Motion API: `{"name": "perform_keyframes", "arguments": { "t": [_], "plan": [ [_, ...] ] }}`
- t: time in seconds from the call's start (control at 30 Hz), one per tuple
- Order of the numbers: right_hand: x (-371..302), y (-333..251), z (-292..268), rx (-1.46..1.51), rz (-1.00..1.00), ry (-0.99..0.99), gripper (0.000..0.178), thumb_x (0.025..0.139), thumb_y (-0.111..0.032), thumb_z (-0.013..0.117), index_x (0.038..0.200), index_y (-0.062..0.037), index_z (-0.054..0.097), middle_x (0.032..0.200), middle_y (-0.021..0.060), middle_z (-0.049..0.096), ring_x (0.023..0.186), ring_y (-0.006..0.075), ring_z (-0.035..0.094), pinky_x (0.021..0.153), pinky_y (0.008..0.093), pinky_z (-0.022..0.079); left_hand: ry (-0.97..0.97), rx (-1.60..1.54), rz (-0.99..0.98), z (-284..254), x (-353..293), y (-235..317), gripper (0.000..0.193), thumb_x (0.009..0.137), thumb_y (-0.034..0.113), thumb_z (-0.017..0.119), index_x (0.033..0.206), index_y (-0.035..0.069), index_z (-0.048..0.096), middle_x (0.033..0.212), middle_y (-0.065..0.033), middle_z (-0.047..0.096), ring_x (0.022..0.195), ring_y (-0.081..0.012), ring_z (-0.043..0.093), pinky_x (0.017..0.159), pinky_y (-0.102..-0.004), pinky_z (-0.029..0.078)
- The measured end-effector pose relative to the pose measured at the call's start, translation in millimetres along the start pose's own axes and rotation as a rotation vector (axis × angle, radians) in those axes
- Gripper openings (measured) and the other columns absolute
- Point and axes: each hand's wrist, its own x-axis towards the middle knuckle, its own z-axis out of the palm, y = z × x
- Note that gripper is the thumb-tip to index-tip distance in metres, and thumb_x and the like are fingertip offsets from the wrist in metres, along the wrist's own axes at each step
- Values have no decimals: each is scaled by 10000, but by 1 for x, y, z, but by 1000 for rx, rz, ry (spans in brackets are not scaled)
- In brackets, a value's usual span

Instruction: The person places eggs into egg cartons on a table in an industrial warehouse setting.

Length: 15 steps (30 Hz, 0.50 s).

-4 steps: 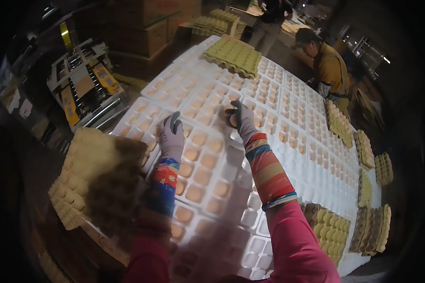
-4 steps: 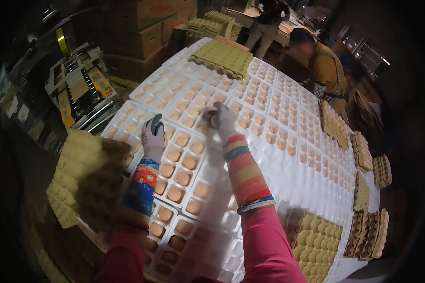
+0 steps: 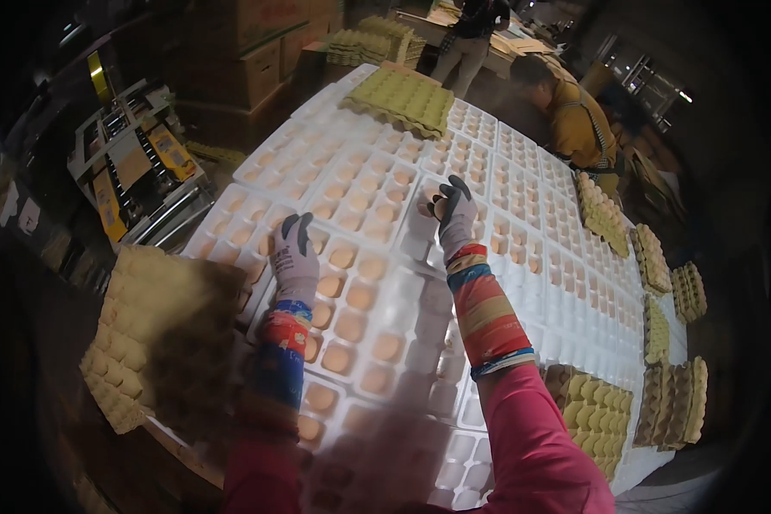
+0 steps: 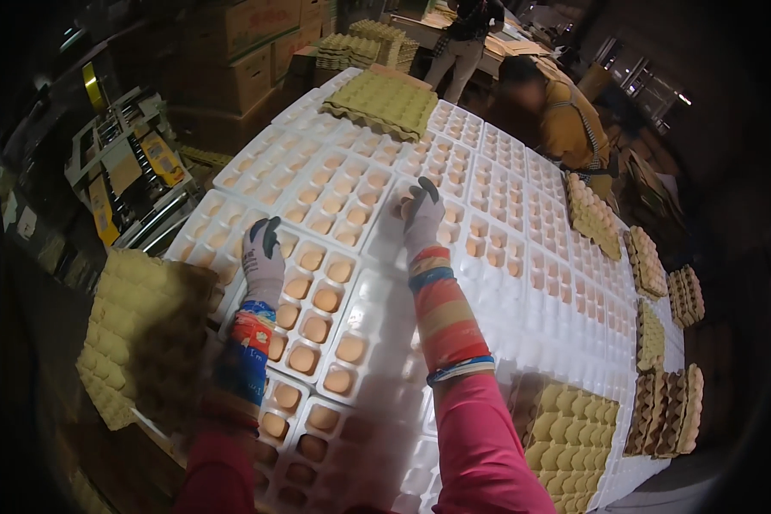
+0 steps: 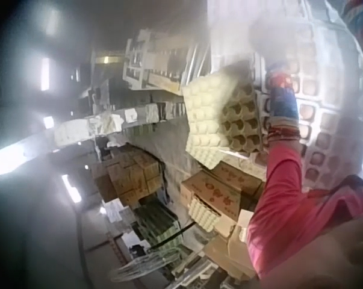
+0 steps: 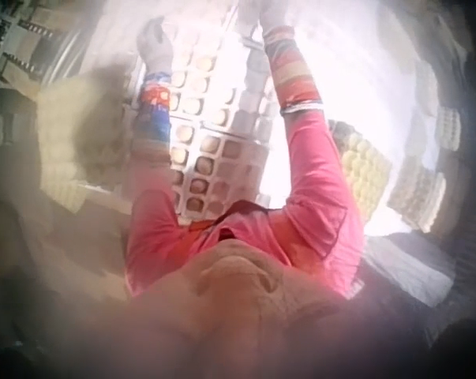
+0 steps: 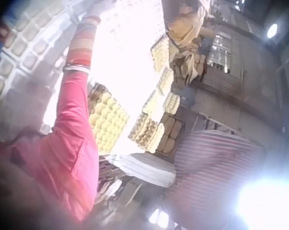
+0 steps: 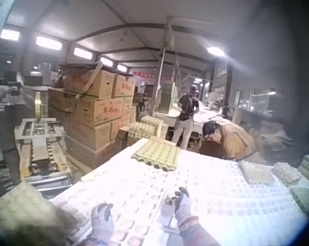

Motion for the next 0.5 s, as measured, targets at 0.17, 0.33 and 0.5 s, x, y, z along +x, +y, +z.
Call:
{"name": "perform_keyframes", "arguments": {
  "t": [0.17, 0.33, 0.5],
  "plan": [
    [-15, 10, -11, -954, -1188, -104, 377, 848, -67, 515, 1207, -89, 625, 1113, 163, 606, 1029, 343, 566, 906, 415, 457, -70, 131, 129, 9, 2, 11, 346, 854, 40, 537, 1184, 74, 638, 1253, -167, 552, 1154, -360, 532, 974, -424, 454],
    [-46, -11, -69, -1288, -1056, -330, 391, 910, -324, 496, 1235, -131, 597, 1110, 118, 630, 1084, 319, 557, 1004, 452, 371, -40, 183, 358, 39, 1, -9, 413, 849, 85, 634, 1256, 32, 582, 1234, -202, 584, 1142, -355, 570, 988, -419, 472],
    [-183, -198, -181, -1387, -858, -558, 405, 879, -350, 623, 1195, -97, 636, 1130, 163, 641, 1069, 355, 576, 950, 417, 433, -123, -148, 57, 7, -10, 21, 413, 902, -3, 592, 1297, -40, 481, 1311, -125, 514, 1209, -233, 537, 993, -311, 483]
  ]
}}
